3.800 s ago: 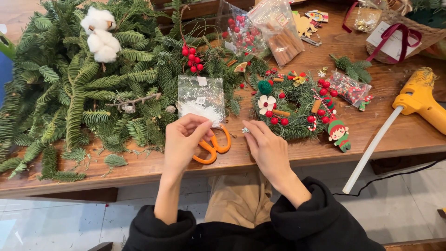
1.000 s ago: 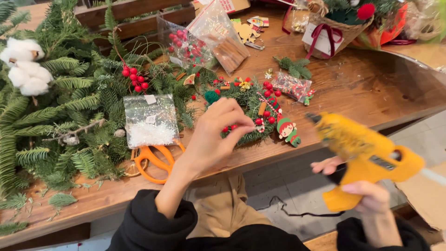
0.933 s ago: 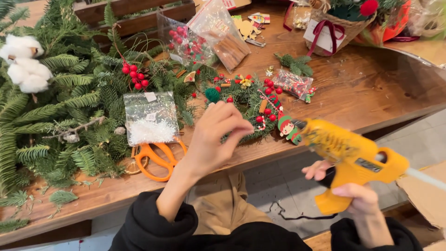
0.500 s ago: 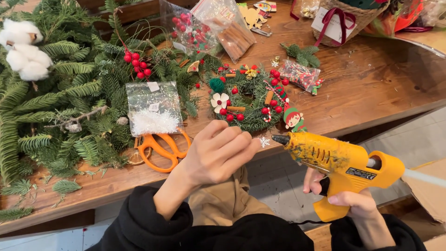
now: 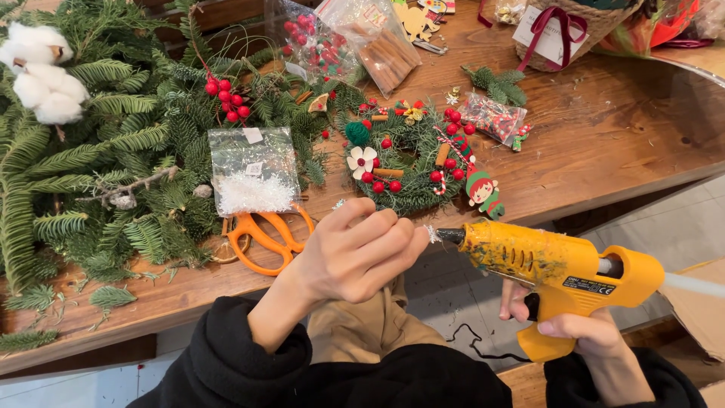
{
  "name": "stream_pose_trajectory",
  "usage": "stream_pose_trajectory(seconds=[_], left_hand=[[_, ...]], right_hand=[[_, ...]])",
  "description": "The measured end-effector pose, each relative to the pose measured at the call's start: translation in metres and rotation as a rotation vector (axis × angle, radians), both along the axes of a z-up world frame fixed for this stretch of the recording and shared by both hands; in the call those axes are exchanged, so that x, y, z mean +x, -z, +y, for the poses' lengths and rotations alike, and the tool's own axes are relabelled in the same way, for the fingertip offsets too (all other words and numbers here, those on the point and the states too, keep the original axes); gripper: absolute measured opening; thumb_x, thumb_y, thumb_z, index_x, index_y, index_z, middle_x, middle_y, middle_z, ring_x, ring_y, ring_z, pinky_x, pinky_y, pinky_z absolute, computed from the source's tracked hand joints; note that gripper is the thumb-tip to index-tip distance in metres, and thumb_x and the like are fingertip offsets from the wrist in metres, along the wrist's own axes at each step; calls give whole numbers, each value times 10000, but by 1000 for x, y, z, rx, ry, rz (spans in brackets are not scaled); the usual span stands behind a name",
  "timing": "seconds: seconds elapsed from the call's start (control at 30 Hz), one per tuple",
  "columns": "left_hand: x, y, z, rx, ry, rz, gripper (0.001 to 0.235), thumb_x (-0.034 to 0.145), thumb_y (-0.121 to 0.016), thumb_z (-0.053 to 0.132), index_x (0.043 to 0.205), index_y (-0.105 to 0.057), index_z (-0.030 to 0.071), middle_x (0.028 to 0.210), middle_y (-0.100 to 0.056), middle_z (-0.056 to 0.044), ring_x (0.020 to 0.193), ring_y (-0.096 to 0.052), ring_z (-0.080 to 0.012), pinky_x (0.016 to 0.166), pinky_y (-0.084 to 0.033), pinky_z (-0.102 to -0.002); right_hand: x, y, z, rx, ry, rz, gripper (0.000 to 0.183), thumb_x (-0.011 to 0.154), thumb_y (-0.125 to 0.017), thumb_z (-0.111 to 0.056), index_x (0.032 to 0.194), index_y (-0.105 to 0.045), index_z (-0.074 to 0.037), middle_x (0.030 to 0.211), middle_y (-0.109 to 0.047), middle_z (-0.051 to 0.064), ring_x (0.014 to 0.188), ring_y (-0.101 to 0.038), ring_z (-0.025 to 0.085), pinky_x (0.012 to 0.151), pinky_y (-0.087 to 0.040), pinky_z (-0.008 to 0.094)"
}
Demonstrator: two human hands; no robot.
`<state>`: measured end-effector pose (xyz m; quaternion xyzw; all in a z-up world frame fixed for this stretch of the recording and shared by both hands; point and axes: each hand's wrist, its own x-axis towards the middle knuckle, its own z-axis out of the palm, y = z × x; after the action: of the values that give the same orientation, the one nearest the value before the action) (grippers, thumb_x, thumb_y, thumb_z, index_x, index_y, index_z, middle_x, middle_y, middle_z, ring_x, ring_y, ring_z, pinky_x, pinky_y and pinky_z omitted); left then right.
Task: The person decorates a small green wreath by applying hot glue to white snowflake ornaments and attaching them to the wreath. They repeatedly pick up snowflakes, apply glue, and place them among red berries and other decorations.
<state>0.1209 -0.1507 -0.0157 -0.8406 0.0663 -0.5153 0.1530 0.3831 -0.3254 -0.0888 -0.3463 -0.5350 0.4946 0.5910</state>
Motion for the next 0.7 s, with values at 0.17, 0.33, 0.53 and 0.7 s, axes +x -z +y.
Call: stream_pose_trajectory(seconds=[0.17,0.33,0.53,0.7], left_hand=[[0,2,0,-5,10,11,105,992,-604,15,911,-667,-5,874,-593,-99,731,-558,-197,641,-415,-321],[1,3,0,0,4,11,121,993,-584,10,908,-670,-2,880,-593,-97,740,-564,-194,653,-426,-320],[2,3,1,6,5,2,90,976,-629,11,899,-677,13,874,-596,-90,735,-567,-187,653,-425,-316],[1,2,1,6,-6,18,93,989,-615,22,921,-677,10,888,-595,-93,742,-558,-188,656,-427,-316]], right_hand=[[-1,-2,0,0,1,-2,447,682,-676,-159,1056,-547,48,648,-600,140,678,-621,299,638,-540,408],[1,-1,0,-5,-3,12,546,705,-679,-158,1193,-532,37,664,-605,124,687,-607,278,654,-558,412],[2,0,0,-11,-17,-19,460,703,-656,-155,1102,-559,53,660,-596,125,697,-616,286,661,-557,418],[3,-3,1,-21,-4,-77,318,681,-677,-196,888,-617,38,656,-619,115,668,-641,296,648,-534,411]])
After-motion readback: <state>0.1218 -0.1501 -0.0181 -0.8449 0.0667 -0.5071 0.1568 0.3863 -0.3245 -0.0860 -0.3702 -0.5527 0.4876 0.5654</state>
